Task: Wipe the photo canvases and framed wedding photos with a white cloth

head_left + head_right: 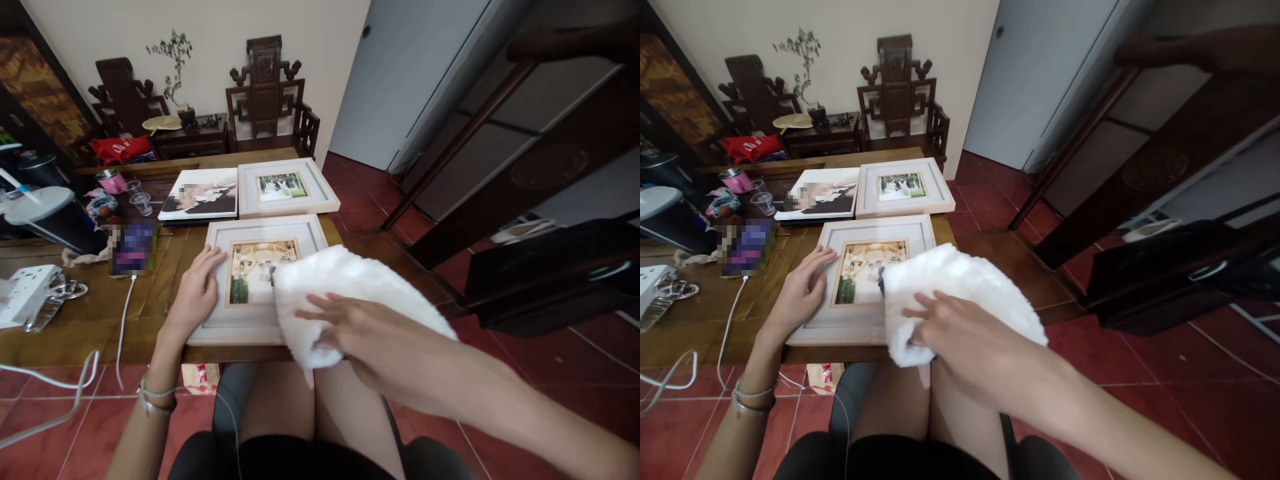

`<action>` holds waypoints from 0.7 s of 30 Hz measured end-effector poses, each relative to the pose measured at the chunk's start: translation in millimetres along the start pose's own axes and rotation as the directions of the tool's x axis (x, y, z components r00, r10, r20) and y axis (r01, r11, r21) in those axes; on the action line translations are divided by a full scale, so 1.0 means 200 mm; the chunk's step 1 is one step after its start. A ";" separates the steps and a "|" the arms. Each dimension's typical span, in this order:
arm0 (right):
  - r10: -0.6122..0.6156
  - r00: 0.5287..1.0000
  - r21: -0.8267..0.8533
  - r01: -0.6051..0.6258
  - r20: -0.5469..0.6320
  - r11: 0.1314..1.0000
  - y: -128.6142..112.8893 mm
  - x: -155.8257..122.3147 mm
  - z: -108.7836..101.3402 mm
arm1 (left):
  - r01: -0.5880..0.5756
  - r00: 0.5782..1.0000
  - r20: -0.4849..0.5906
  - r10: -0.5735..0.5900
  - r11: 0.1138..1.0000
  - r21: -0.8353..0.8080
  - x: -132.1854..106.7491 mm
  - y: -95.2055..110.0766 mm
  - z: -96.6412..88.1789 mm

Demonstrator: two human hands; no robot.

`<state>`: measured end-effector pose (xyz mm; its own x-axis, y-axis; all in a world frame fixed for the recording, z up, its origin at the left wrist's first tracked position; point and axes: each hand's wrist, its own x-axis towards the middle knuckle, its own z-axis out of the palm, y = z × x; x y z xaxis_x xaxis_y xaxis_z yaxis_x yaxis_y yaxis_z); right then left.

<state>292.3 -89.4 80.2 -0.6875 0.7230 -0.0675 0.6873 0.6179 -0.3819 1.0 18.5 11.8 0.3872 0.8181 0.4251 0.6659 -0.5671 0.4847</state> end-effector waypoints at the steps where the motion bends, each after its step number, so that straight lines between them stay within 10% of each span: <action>1: 0.046 0.999 -0.014 -0.046 0.003 0.999 0.01 -0.02 -0.03 | -0.002 1.000 0.012 0.002 1.000 0.003 0.00 0.00 0.00; 14: 0.199 0.960 -0.318 -0.254 -0.196 0.914 0.38 0.43 -0.12 | -0.004 1.000 0.028 0.004 1.000 -0.006 0.00 -0.01 0.00; 21: 0.045 0.991 -0.243 -0.076 -0.129 0.967 0.18 0.16 0.06 | 0.004 1.000 -0.010 -0.004 1.000 0.010 0.01 0.00 0.01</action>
<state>291.0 -47.9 52.8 -0.6197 0.7841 0.0347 0.7738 0.6178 -0.1402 2.4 19.8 11.6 0.3782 0.8192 0.4311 0.6738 -0.5629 0.4786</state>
